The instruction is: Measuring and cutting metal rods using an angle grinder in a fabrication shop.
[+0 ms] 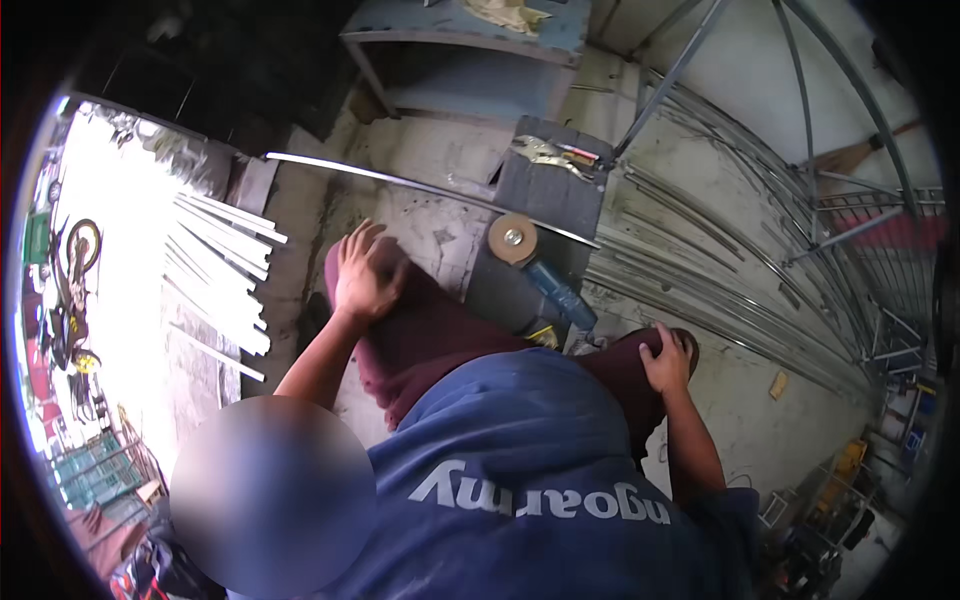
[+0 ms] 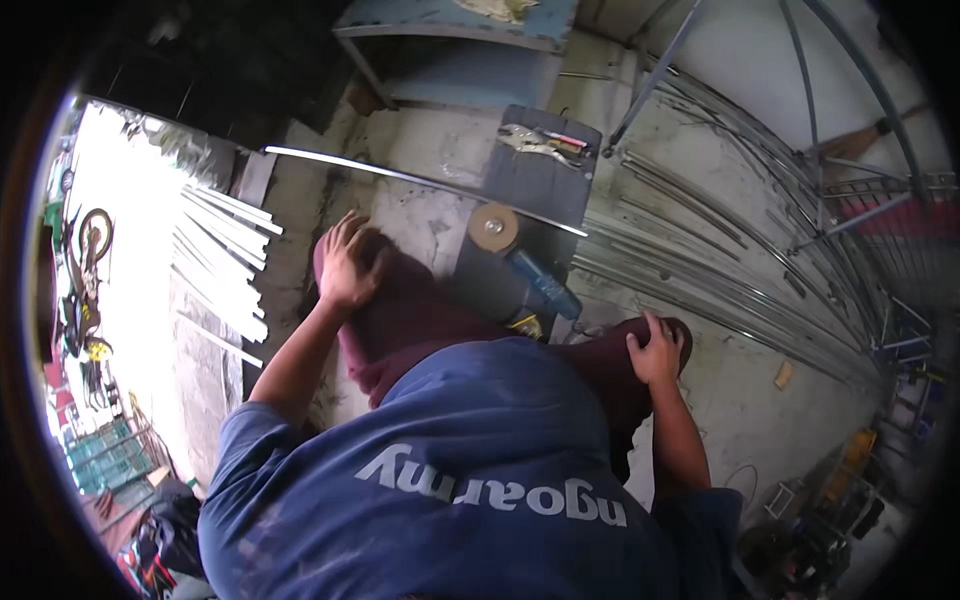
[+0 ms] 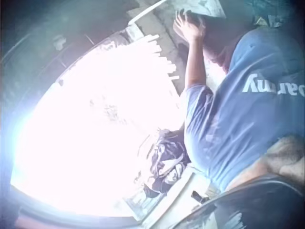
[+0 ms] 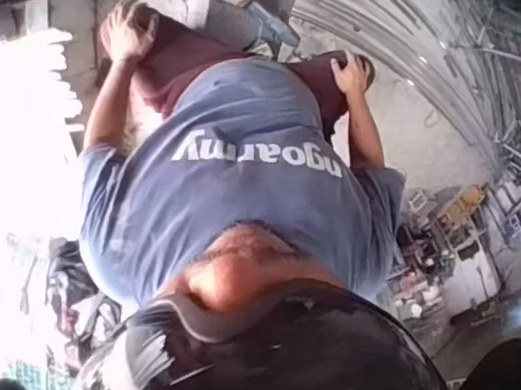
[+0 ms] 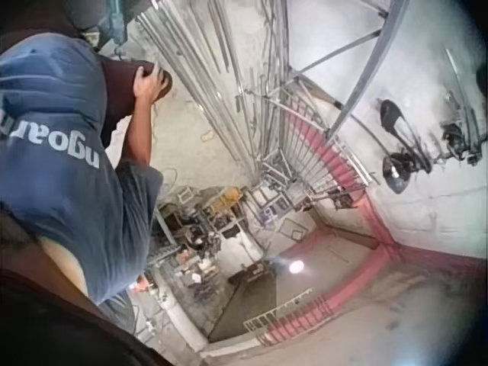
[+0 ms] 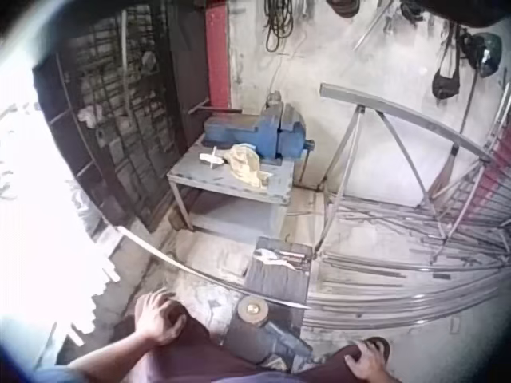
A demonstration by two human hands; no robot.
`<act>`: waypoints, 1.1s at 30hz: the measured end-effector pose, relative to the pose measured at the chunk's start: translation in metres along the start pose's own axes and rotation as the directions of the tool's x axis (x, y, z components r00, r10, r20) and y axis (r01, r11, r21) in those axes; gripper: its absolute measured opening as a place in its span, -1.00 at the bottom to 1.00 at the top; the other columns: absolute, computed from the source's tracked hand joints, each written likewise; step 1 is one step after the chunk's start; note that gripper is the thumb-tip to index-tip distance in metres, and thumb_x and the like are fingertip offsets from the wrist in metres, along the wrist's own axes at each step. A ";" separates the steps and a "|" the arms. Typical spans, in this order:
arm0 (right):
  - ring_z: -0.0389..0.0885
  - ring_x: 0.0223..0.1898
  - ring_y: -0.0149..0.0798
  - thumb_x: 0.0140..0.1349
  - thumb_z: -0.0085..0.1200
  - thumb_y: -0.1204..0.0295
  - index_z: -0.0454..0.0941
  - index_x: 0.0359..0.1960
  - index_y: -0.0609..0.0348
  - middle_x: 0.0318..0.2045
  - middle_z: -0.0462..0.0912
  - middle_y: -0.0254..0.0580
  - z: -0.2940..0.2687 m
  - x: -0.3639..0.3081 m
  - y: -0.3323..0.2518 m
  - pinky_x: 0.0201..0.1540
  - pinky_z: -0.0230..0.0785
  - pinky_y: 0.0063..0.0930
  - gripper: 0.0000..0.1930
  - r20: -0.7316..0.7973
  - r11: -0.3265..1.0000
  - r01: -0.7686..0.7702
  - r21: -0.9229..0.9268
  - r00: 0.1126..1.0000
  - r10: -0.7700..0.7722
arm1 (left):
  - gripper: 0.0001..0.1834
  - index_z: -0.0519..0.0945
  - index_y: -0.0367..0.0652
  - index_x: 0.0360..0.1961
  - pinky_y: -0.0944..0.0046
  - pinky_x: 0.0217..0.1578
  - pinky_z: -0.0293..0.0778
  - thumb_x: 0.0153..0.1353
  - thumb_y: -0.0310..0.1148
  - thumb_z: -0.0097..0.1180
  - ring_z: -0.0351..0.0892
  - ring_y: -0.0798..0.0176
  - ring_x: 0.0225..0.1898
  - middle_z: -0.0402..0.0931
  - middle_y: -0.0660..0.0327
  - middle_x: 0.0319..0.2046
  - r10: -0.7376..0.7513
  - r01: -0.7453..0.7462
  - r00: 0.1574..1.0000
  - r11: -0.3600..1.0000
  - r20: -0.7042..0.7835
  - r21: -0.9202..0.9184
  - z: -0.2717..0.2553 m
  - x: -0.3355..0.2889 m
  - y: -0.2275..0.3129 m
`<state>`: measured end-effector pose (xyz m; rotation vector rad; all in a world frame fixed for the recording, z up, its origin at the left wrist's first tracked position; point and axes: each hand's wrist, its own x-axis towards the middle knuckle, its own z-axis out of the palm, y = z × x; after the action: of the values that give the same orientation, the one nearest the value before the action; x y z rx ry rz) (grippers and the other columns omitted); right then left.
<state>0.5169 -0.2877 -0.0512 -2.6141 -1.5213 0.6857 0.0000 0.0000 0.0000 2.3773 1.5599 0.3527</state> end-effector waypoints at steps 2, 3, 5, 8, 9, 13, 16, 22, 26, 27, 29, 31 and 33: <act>0.45 0.42 -0.01 0.29 0.28 0.23 0.60 0.23 0.06 0.28 0.61 -0.02 0.013 -0.013 -0.013 0.56 0.04 0.14 -0.52 -0.151 0.992 0.120 0.027 0.982 -0.115 | -0.58 0.66 -0.11 0.07 -0.13 0.51 0.13 0.24 -0.18 0.31 0.27 -0.09 0.48 0.47 0.06 0.32 0.030 -0.041 0.989 0.997 -0.147 -0.070 0.008 -0.015 0.015; 0.45 0.42 -0.01 0.29 0.28 0.23 0.60 0.23 0.06 0.28 0.61 -0.02 0.017 -0.017 -0.021 0.56 0.04 0.14 -0.52 -0.178 0.978 0.205 0.036 0.964 -0.195 | -0.59 0.66 -0.13 0.06 -0.12 0.50 0.16 0.24 -0.19 0.31 0.30 -0.10 0.46 0.49 0.05 0.30 0.033 -0.057 0.979 0.992 -0.203 -0.115 0.011 -0.025 0.026; 0.44 0.44 -0.02 0.29 0.28 0.23 0.68 0.10 0.08 0.28 0.62 -0.10 0.022 -0.024 -0.041 0.57 0.03 0.15 -0.62 -0.128 0.963 0.269 -0.010 0.955 -0.268 | -0.65 0.68 -0.13 0.00 -0.12 0.48 0.20 0.25 -0.21 0.31 0.38 -0.07 0.42 0.58 0.09 0.21 -0.027 -0.015 0.980 0.978 -0.197 -0.210 0.016 -0.045 0.044; 0.44 0.39 0.06 0.26 0.30 0.23 0.72 0.02 0.09 0.21 0.63 -0.12 0.008 -0.008 -0.076 0.55 0.06 0.18 -0.66 -0.072 0.955 0.283 -0.092 0.954 -0.290 | -0.73 0.71 -0.12 -0.09 -0.11 0.46 0.23 0.27 -0.22 0.30 0.47 -0.01 0.37 0.66 0.15 0.09 0.094 -0.151 0.954 0.971 -0.284 -0.184 0.020 -0.050 0.048; 0.45 0.37 0.08 0.25 0.31 0.23 0.72 0.03 0.09 0.19 0.63 -0.11 0.005 -0.008 -0.087 0.54 0.07 0.20 -0.64 0.000 0.961 0.197 -0.193 0.980 -0.201 | -0.76 0.72 -0.12 -0.12 -0.12 0.47 0.22 0.28 -0.23 0.30 0.48 0.00 0.37 0.67 0.17 0.06 0.113 -0.160 0.963 0.971 -0.247 -0.179 0.019 -0.052 0.044; 0.58 0.24 0.17 0.22 0.35 0.23 0.69 0.05 0.17 0.15 0.64 0.13 -0.022 -0.002 -0.123 0.34 0.39 0.09 -0.59 0.090 0.998 0.053 0.030 0.994 -0.055 | -0.82 0.73 -0.12 -0.22 -0.05 0.32 0.36 0.23 -0.29 0.29 0.59 0.04 0.17 0.68 0.18 0.00 0.061 -0.114 0.948 0.982 -0.311 -0.153 0.002 -0.064 0.033; 0.61 0.21 0.21 0.24 0.34 0.27 0.64 0.13 0.22 0.18 0.63 0.16 -0.021 0.011 -0.145 0.27 0.48 -0.03 -0.54 0.056 0.970 0.227 0.086 0.971 -0.233 | -0.87 0.73 -0.13 -0.24 0.00 0.24 0.42 0.22 -0.35 0.28 0.65 0.02 0.07 0.71 0.18 -0.08 0.092 -0.164 0.918 0.974 -0.387 -0.157 0.000 -0.066 0.022; 0.51 0.34 0.21 0.24 0.36 0.26 0.44 0.38 0.32 0.30 0.54 0.24 0.034 0.074 -0.182 0.39 0.39 -0.09 -0.30 0.100 0.944 0.293 0.154 0.945 -0.310 | -0.89 0.70 -0.09 -0.21 0.01 0.24 0.40 0.23 -0.41 0.27 0.62 -0.04 0.16 0.71 0.18 -0.06 0.093 -0.163 0.933 0.971 -0.348 -0.176 0.015 -0.053 0.016; 0.57 0.27 0.24 0.03 0.51 0.19 0.53 0.17 0.39 0.22 0.58 0.29 0.063 0.114 -0.215 0.31 0.49 -0.06 -0.27 0.196 0.968 0.236 0.081 0.949 -0.248 | -0.88 0.68 -0.08 -0.23 -0.05 0.24 0.38 0.19 -0.41 0.29 0.56 -0.10 0.12 0.68 0.16 -0.02 0.101 -0.136 0.959 0.983 -0.263 -0.120 0.017 -0.040 0.015; 0.63 0.19 0.21 -0.03 0.53 0.18 0.55 0.09 0.37 0.14 0.63 0.27 0.065 0.121 -0.220 0.26 0.53 -0.04 -0.30 0.182 0.974 0.218 0.064 0.957 -0.226 | -0.89 0.67 -0.07 -0.25 -0.05 0.20 0.39 0.18 -0.40 0.29 0.55 -0.08 0.04 0.67 0.16 -0.05 0.078 -0.115 0.962 0.985 -0.263 -0.128 0.018 -0.035 0.016; 0.67 0.13 0.21 -0.07 0.48 0.23 0.56 0.08 0.39 0.04 0.68 0.27 0.058 0.133 -0.216 0.22 0.57 -0.06 -0.32 0.313 0.968 0.232 0.097 0.916 -0.251 | -0.90 0.67 -0.07 -0.27 -0.04 0.16 0.40 0.18 -0.38 0.28 0.54 -0.07 -0.01 0.66 0.16 -0.07 0.097 -0.127 0.959 0.987 -0.267 -0.098 0.017 -0.028 0.020; 0.68 0.11 0.21 -0.07 0.44 0.27 0.56 0.07 0.40 0.00 0.69 0.29 0.048 0.139 -0.208 0.20 0.58 -0.06 -0.34 0.308 0.958 0.258 0.121 0.908 -0.284 | -0.91 0.67 -0.06 -0.27 -0.03 0.14 0.40 0.20 -0.36 0.27 0.54 -0.08 0.00 0.66 0.17 -0.09 0.117 -0.135 0.961 0.989 -0.252 -0.055 0.015 -0.021 0.029; 0.69 0.09 0.21 -0.08 0.40 0.30 0.56 0.06 0.42 -0.03 0.70 0.31 0.035 0.142 -0.193 0.18 0.58 -0.06 -0.36 0.301 0.948 0.299 0.110 0.899 -0.318 | -0.91 0.67 -0.05 -0.28 -0.04 0.13 0.40 0.21 -0.33 0.27 0.54 -0.08 0.00 0.64 0.17 -0.12 0.057 -0.055 0.983 0.998 -0.176 0.020 0.013 -0.012 0.043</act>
<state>0.4057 -0.0754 -0.0845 -2.2190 -1.9063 1.1342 0.0364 -0.0284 0.0030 2.4643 1.5763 0.5798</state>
